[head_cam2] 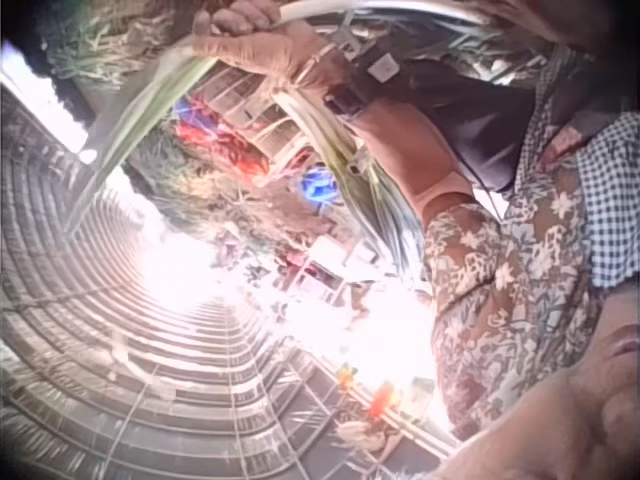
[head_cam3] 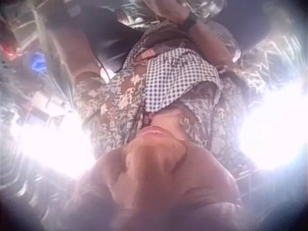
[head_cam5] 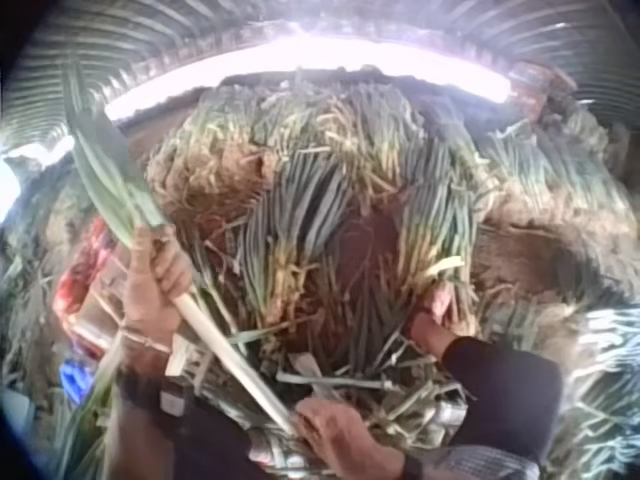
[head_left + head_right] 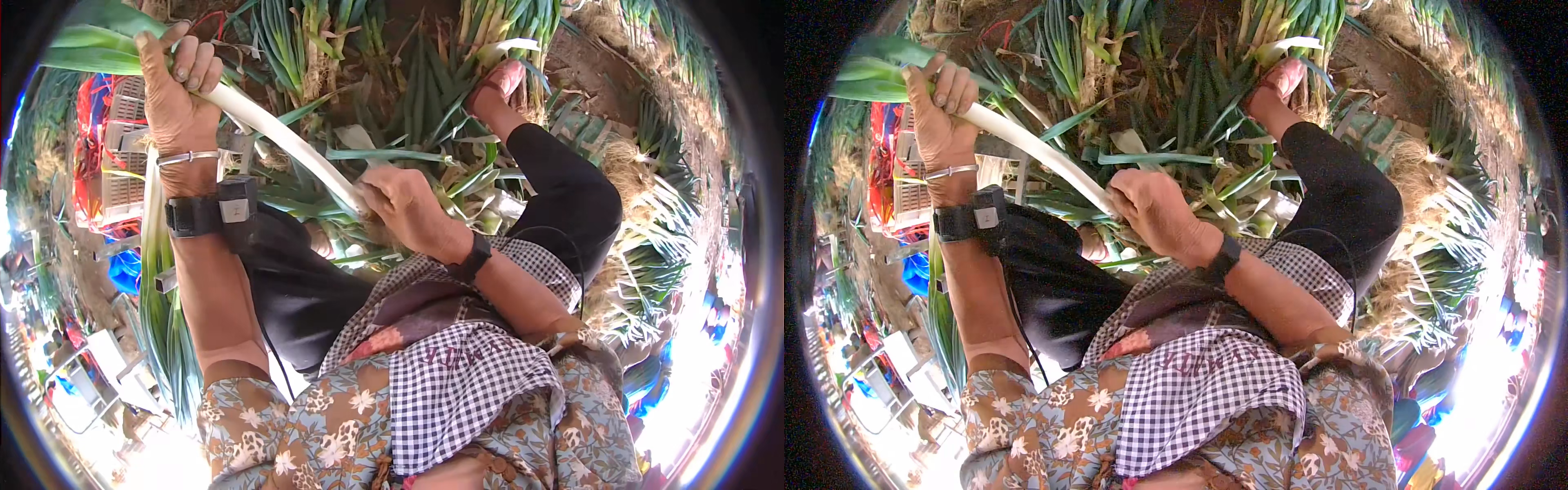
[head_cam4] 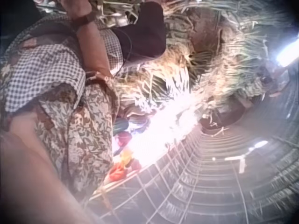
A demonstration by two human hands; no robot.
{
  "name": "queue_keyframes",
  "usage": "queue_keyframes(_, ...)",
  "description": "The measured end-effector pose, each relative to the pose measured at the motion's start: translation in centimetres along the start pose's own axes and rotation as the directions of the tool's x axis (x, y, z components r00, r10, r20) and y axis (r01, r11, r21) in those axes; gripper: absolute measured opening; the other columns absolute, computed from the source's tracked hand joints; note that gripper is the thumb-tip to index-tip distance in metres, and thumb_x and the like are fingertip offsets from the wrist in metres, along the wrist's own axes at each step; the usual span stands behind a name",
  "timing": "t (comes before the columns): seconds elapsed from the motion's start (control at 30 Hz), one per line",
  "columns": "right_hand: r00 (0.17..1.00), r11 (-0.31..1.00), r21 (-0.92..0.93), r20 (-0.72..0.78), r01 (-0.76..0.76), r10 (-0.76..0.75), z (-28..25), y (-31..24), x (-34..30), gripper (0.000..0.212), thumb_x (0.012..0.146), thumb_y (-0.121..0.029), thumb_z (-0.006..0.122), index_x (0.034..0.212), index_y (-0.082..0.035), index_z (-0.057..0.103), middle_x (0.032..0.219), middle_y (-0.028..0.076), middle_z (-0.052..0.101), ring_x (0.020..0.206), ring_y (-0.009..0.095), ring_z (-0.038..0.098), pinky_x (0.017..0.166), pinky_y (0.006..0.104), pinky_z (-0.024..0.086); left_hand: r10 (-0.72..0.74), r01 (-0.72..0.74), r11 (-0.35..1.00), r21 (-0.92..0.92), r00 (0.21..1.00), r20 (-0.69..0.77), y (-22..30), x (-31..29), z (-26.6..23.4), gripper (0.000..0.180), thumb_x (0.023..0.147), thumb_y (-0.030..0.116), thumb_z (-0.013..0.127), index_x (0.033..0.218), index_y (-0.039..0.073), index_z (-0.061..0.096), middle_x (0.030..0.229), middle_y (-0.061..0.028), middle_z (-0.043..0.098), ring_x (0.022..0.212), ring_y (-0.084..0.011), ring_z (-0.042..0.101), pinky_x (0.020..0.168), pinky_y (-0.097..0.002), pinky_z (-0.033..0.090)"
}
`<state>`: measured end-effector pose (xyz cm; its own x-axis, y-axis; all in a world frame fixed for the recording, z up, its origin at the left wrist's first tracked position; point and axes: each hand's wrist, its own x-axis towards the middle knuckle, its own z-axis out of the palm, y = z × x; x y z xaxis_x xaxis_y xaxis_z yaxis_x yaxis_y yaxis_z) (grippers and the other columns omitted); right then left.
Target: Peeling outer layers and trimming roots of leeks or green onions and placing them in a crate.
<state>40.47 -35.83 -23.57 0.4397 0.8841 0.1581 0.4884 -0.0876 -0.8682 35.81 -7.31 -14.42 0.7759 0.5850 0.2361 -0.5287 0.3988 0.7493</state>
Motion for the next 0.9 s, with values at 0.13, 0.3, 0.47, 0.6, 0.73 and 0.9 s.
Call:
queue_keyframes(0.13,0.946,0.902,0.301,0.195,-0.309,0.259,-1.2,-1.5,0.5,0.011,0.079,-0.007,0.064,0.077,0.002,0.058,0.067,0.018,0.061,0.06,0.029,0.063,0.054,0.0346,0.046,-0.033,0.061,0.985,-0.161,0.985,0.17,-0.1,-0.1,0.7,0.046,0.09,0.042,0.06,0.1,-0.003,0.056,0.058,0.0057,0.031,0.05,-0.0051,0.027,0.044,-0.0201,0.026)
queue_keyframes(0.3,0.976,0.982,0.159,0.206,-0.104,0.07,0.1,-0.4,1.0,0.015,0.079,-0.011,0.065,0.08,0.003,0.06,0.068,0.021,0.062,0.06,0.029,0.065,0.054,0.0347,0.046,-0.085,0.123,0.972,-0.198,0.979,0.186,0.1,-0.4,1.7,0.046,0.088,0.038,0.064,0.101,-0.005,0.056,0.059,0.0058,0.032,0.051,-0.0039,0.027,0.043,-0.0179,0.026)
queue_keyframes(0.47,0.936,0.893,0.306,0.227,-0.331,0.269,0.8,-0.1,1.1,0.019,0.084,-0.014,0.061,0.091,0.003,0.063,0.066,0.018,0.062,0.057,0.019,0.06,0.055,0.0329,0.047,-0.033,0.058,0.99,-0.13,0.982,0.184,0.1,-0.2,1.6,0.048,0.086,0.039,0.065,0.101,-0.005,0.056,0.058,0.006,0.032,0.051,-0.0038,0.028,0.043,-0.018,0.026)
queue_keyframes(0.6,0.926,0.863,0.357,0.261,-0.356,0.274,0.4,0.4,0.7,0.018,0.086,-0.012,0.058,0.092,0.004,0.064,0.062,0.012,0.059,0.055,0.012,0.056,0.053,0.0296,0.046,-0.065,0.093,0.985,-0.142,0.979,0.192,0.0,0.2,1.4,0.048,0.085,0.039,0.067,0.101,-0.005,0.055,0.058,0.0062,0.033,0.051,-0.0042,0.028,0.044,-0.0184,0.027)
queue_keyframes(0.73,0.845,0.568,0.625,0.415,-0.535,0.338,0.0,0.2,0.7,0.018,0.092,-0.011,0.053,0.093,0.003,0.064,0.064,0.001,0.057,0.046,0.004,0.05,0.044,0.0212,0.042,-0.089,0.187,0.928,-0.321,0.951,0.297,0.8,0.2,1.0,0.047,0.081,0.033,0.073,0.1,-0.004,0.053,0.057,0.0058,0.035,0.05,-0.0048,0.032,0.045,-0.0187,0.03)
queue_keyframes(0.9,0.723,0.058,0.766,0.575,-0.64,0.384,0.5,-1.4,0.0,0.017,0.092,-0.01,0.053,0.1,0.003,0.062,0.065,0.001,0.058,0.043,0.005,0.05,0.043,0.0197,0.041,-0.073,0.262,0.853,-0.451,0.916,0.393,1.2,0.7,0.0,0.046,0.077,0.026,0.077,0.101,-0.005,0.052,0.059,0.0047,0.038,0.05,-0.0054,0.036,0.048,-0.0179,0.034)
